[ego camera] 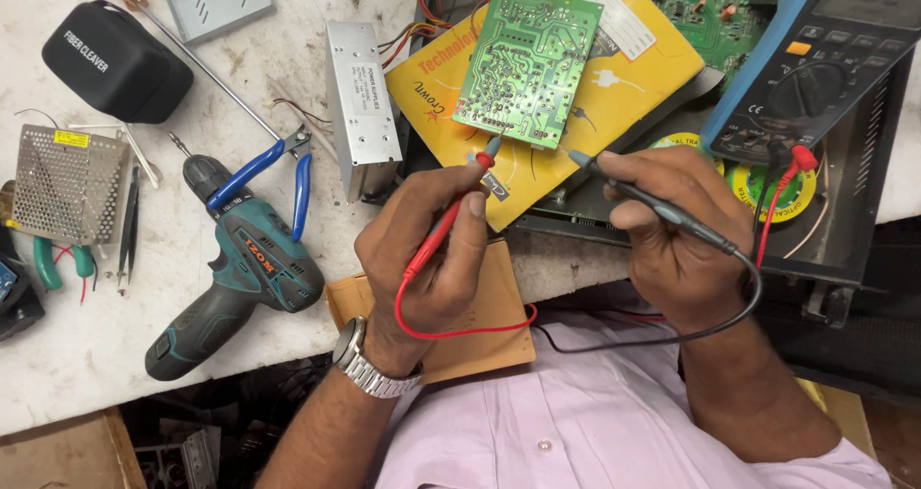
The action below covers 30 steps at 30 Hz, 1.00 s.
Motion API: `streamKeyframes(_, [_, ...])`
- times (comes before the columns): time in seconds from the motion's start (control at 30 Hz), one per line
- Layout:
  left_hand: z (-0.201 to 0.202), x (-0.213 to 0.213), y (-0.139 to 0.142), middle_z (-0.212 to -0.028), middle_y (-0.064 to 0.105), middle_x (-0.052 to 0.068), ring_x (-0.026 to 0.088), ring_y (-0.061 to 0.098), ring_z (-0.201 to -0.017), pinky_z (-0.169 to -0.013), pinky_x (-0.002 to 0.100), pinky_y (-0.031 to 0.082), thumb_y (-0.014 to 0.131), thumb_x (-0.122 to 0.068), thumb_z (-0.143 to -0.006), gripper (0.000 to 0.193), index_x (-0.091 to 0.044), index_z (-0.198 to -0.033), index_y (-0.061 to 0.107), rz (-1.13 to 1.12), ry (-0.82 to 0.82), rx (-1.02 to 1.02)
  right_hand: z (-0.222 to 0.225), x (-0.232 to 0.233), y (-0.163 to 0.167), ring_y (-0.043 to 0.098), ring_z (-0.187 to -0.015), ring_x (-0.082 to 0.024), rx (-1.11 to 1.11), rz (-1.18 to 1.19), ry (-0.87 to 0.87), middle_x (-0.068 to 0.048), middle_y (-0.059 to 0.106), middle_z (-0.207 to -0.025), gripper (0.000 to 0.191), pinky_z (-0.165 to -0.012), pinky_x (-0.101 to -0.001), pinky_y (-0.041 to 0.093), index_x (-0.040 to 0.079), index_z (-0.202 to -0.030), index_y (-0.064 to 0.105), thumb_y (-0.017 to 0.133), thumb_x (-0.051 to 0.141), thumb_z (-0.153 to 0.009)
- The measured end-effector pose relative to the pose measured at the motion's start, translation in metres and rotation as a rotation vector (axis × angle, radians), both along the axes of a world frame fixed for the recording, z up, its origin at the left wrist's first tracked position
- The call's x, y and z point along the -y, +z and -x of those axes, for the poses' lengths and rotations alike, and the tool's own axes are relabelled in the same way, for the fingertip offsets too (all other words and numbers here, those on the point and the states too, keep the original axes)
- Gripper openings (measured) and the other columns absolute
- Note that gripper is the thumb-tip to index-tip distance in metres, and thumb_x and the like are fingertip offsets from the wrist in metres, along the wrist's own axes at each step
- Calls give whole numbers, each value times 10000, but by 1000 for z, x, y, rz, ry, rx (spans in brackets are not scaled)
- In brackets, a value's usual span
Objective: The person uses a multimeter to test a green circuit board, then writes down the readings on a small cardboard box. The person repeats the testing and recording process multiple times. Finally, the person removes the circuit board from a metal enclosure.
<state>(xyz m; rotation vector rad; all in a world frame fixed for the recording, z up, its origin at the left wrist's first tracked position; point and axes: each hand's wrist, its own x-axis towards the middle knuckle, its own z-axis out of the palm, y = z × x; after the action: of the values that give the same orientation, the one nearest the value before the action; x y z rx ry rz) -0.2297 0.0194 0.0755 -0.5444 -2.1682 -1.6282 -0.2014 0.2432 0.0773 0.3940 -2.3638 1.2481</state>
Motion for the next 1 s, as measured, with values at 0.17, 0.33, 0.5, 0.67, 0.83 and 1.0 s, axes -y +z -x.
streamKeyframes(0.17, [1, -1, -2, -947, 715, 114, 141, 712, -744, -649, 240, 556, 676, 25, -975, 142, 13, -1116, 662, 28, 31, 18, 3, 2, -1, 706, -891, -172, 2, -45, 2, -133, 688, -1055, 336, -771, -255, 566, 2, -1249, 688, 692, 281, -1062])
streamKeyframes(0.33, [3, -3, -3, -963, 717, 118, 148, 714, -780, -650, 238, 563, 679, 34, -956, 153, 10, -1105, 658, 36, 36, 9, 9, 3, -1, 705, -887, -183, -9, -56, 12, -136, 695, -1100, 313, -769, -263, 566, -3, -1235, 691, 713, 240, -1040])
streamKeyframes(0.5, [4, -3, -3, -949, 712, 118, 148, 700, -755, -677, 262, 555, 680, 45, -938, 157, 13, -1090, 658, 50, 40, 15, 9, 3, -2, 708, -912, -205, -25, -89, 13, -139, 702, -1109, 301, -796, -281, 564, 0, -1225, 683, 713, 241, -1047])
streamKeyframes(0.67, [3, -3, -2, -941, 710, 114, 145, 695, -747, -676, 264, 555, 681, 48, -930, 162, 11, -1086, 658, 60, 37, 24, 8, 2, -4, 704, -935, -226, -41, -114, 3, -139, 702, -1062, 294, -810, -297, 558, 9, -1223, 684, 711, 247, -1052])
streamKeyframes(0.83, [5, -3, -2, -916, 705, 111, 143, 688, -726, -657, 264, 549, 680, 53, -915, 157, 10, -1065, 660, 72, 39, 34, 10, 2, -6, 706, -940, -233, -38, -121, 2, -142, 703, -1084, 283, -811, -304, 556, 10, -1215, 680, 707, 244, -1060])
streamKeyframes(1.0, [5, -4, -2, -919, 701, 116, 150, 699, -734, -660, 265, 558, 681, 58, -905, 157, 11, -1052, 655, 63, 30, 23, 10, 1, -7, 708, -927, -237, -41, -136, -8, -142, 705, -1110, 287, -792, -309, 552, 9, -1200, 683, 710, 252, -1049])
